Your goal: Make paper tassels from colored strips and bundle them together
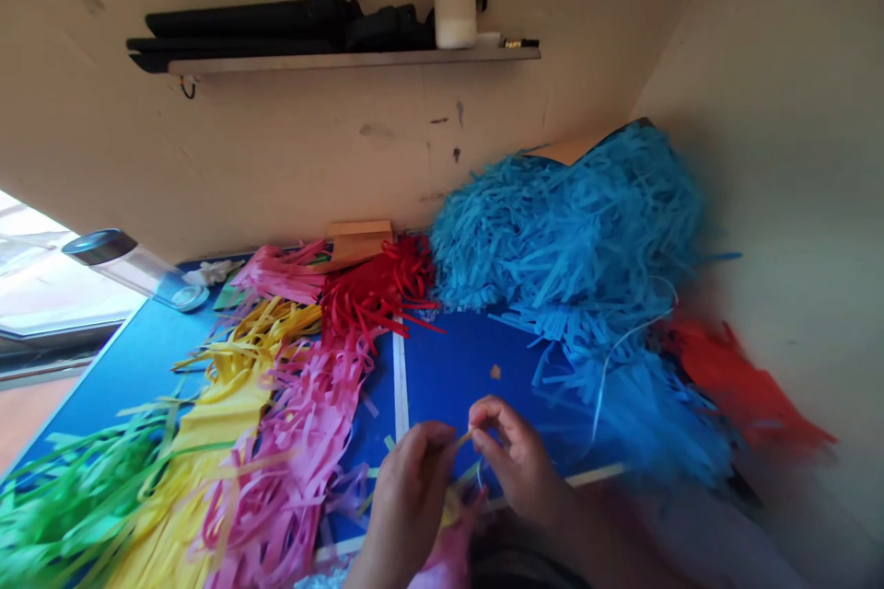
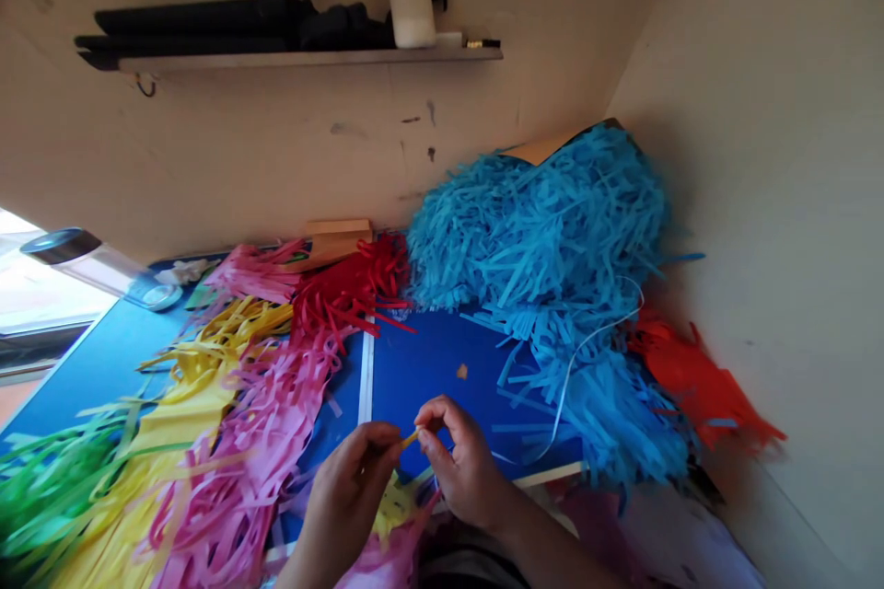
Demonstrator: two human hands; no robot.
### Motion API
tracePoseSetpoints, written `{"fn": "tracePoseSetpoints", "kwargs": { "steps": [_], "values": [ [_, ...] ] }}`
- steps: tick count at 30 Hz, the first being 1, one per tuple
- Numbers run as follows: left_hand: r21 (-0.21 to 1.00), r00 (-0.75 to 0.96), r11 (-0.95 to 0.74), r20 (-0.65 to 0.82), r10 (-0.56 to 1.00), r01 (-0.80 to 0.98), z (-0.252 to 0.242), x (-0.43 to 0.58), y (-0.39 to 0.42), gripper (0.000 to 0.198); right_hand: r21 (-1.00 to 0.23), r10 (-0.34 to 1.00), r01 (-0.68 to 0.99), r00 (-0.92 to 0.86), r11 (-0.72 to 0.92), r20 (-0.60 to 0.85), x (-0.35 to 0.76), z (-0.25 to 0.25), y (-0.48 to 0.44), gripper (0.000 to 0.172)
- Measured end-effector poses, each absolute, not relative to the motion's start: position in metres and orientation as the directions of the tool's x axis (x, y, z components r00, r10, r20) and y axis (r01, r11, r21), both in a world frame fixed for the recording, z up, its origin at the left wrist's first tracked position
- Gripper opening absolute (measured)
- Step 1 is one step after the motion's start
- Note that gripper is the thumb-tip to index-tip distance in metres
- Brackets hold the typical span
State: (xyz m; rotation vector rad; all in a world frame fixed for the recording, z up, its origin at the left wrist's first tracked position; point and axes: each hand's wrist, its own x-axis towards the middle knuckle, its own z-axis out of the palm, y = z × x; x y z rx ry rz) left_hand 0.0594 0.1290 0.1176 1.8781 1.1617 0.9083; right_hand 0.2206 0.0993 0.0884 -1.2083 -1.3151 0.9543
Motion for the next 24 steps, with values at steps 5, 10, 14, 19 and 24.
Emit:
{"fn": "tracePoseSetpoints", "kwargs": {
  "steps": [5, 10, 14, 19, 24],
  "values": [
    [0.826, 0.294, -0.341, 0.224, 0.929, 0.449, 0.108, 0.056, 0.128, 0.006, -0.971, 0.988, 0.191, 0.021, 0.146, 0.153, 0.222, 0.093, 0.098, 0.006],
    [0.735, 0.331, -0.459, 0.328, 0.885, 0.499, 0.110, 0.056, 0.128, 0.009, -0.997, 0.999, 0.074, 0.030, -0.029, -0.027, 0.232, 0.102, 0.101, 0.012],
    [0.773, 0.417, -0.519, 0.363, 0.833, 0.364, 0.121, 0.062, 0.133, 0.007, -0.984, 0.996, 0.173, 0.057, 0.051, 0.062, 0.236, 0.105, 0.101, 0.013],
    [0.788, 0.419, -0.499, 0.341, 0.842, 0.361, 0.125, 0.065, 0.137, 0.011, -0.974, 0.993, 0.214, 0.076, 0.075, 0.094, 0.239, 0.107, 0.100, 0.016],
    [0.635, 0.381, -0.658, 0.538, 0.752, 0.404, 0.118, 0.069, 0.137, 0.012, -0.958, 0.985, 0.264, 0.098, 0.114, 0.144, 0.239, 0.109, 0.100, 0.012]
  ]
}}
